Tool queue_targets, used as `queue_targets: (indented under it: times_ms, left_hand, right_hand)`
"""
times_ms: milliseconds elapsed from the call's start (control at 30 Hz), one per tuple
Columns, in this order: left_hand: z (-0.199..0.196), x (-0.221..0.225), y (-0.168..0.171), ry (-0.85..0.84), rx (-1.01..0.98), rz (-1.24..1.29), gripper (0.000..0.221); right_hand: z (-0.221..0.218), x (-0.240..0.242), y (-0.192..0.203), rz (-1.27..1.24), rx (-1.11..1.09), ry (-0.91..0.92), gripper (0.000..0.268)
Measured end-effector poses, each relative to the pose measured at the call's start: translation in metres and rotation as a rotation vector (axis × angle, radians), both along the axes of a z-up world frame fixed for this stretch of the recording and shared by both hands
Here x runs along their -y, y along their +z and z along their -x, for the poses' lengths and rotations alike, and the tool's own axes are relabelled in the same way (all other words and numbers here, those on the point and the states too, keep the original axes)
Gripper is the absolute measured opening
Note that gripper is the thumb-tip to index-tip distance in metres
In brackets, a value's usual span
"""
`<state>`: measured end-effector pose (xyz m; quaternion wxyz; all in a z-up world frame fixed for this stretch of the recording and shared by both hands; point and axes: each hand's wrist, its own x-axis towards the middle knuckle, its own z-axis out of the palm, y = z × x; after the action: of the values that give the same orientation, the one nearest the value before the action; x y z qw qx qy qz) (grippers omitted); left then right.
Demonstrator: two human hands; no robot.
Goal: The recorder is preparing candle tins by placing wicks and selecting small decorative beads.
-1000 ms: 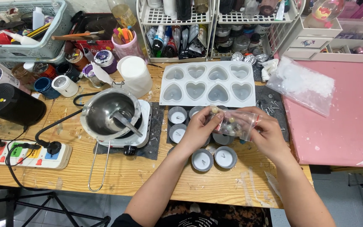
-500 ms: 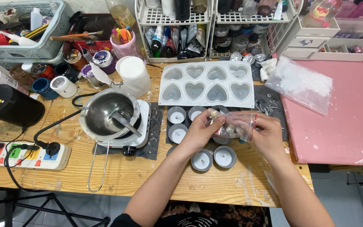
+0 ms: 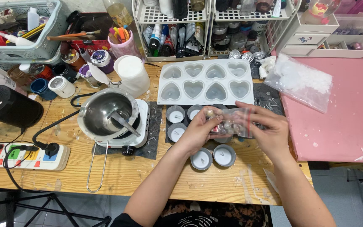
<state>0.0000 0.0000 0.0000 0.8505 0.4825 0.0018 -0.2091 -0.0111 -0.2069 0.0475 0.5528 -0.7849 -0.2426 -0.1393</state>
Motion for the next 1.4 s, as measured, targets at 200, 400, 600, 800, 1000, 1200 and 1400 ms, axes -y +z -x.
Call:
queue_targets:
  times_ms: [200,400,600,800,1000,1200,1400]
  left_hand:
    - [-0.005,-0.009,-0.011,0.001,0.001,-0.008,0.029]
    - [0.003,-0.010,0.018,0.024,-0.146,0.002,0.035]
    - [0.000,-0.013,-0.002,0.004,-0.127,0.027,0.030]
    - [-0.002,-0.016,0.005,0.108,-0.223,0.059,0.031]
    - [-0.001,-0.019,0.013,0.103,-0.227,0.019,0.034]
    - [0.000,-0.020,0.020,0.096,-0.229,0.033,0.029]
    - [-0.003,-0.025,0.014,0.102,-0.202,0.068,0.027]
  right_hand:
    - [-0.006,0.014,-0.007,-0.385,-0.126,0.104,0.023]
    - [-0.011,0.026,-0.007,-0.450,-0.089,-0.028,0.036]
    - [-0.017,0.037,-0.010,-0.393,-0.041,-0.056,0.025]
    - [-0.023,0.043,-0.017,-0.428,0.008,-0.041,0.024]
    - [-0.027,0.048,-0.026,-0.379,0.009,-0.036,0.028]
    - [-0.027,0.043,-0.022,-0.410,-0.099,-0.038,0.024]
    - [-0.031,0.040,-0.022,-0.381,-0.055,-0.055,0.024]
